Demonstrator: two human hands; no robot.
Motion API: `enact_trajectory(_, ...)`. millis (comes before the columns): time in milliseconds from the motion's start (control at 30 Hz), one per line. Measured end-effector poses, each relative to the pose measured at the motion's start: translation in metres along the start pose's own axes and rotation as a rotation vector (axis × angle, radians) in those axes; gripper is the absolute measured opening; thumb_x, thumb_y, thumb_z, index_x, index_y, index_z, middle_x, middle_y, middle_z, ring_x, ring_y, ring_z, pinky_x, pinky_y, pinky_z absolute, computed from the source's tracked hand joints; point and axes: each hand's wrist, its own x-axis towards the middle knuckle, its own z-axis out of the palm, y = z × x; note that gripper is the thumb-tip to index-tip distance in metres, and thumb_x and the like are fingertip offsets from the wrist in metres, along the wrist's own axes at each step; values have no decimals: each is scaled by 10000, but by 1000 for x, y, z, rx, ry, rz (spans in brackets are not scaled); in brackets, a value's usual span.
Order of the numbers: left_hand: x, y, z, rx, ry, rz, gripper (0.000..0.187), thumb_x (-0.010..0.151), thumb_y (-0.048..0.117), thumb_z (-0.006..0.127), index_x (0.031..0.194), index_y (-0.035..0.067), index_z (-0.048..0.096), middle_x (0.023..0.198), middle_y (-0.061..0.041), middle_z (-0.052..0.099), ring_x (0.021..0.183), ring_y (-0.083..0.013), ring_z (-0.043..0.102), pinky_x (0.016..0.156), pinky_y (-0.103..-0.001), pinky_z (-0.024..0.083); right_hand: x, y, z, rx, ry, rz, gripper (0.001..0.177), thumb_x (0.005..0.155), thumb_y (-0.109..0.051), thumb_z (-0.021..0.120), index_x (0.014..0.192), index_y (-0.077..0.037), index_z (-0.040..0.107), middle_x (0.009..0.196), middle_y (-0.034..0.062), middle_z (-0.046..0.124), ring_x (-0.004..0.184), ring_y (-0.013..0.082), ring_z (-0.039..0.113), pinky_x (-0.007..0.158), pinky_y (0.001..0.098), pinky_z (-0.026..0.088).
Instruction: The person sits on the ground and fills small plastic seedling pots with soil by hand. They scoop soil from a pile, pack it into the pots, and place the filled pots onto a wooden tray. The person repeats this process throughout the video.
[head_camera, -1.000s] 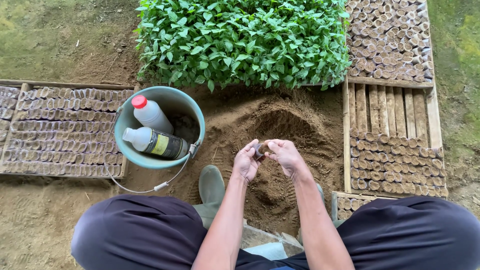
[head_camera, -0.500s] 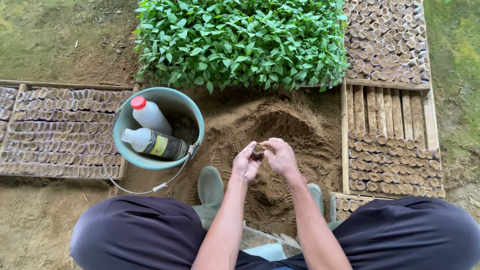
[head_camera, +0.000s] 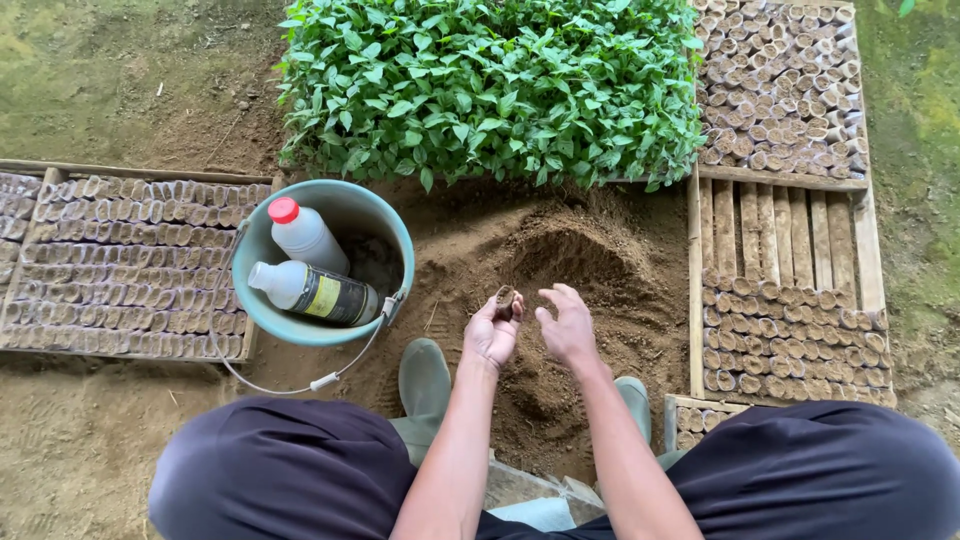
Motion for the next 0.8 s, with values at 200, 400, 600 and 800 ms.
enact_trajectory(200, -24, 11, 20, 36, 43, -16, 261, 1060, 169, 558, 1150, -74, 585, 1119, -302, 681, 890, -363, 707, 673, -269, 597, 27, 89, 48, -241, -134, 156, 442, 882, -317, 722, 1306, -193, 702, 1328, 106, 651, 1284, 305, 619, 1107, 465, 482)
enact_trajectory(400, -12, 18, 17, 168, 55, 18, 273, 1070, 244, 536, 1106, -11, 627, 1060, -261, 730, 817, -343, 711, 657, -311, 589, 55, 81, 71, -308, -228, 194, 537, 882, -334, 707, 1391, -185, 628, 1401, 123, 598, 1328, 328, 583, 1106, 495, 478)
enact_trajectory(600, -28, 27, 37, 235, 82, 42, 278, 1066, 283, 533, 1053, 50, 686, 1009, -224, 754, 797, -326, 740, 755, -431, 628, 83, 85, 94, -478, -162, 14, 313, 878, -165, 682, 1170, -52, 681, 1091, 179, 643, 1075, 406, 670, 944, 526, 584)
enact_trajectory(800, -27, 34, 40, 190, 95, 66, 287, 1061, 300, 541, 1077, 64, 704, 1018, -212, 758, 817, -324, 743, 794, -436, 628, 79, 57, 95, -557, -219, -22, 182, 868, -284, 729, 933, -117, 694, 934, 104, 631, 952, 342, 676, 819, 510, 624)
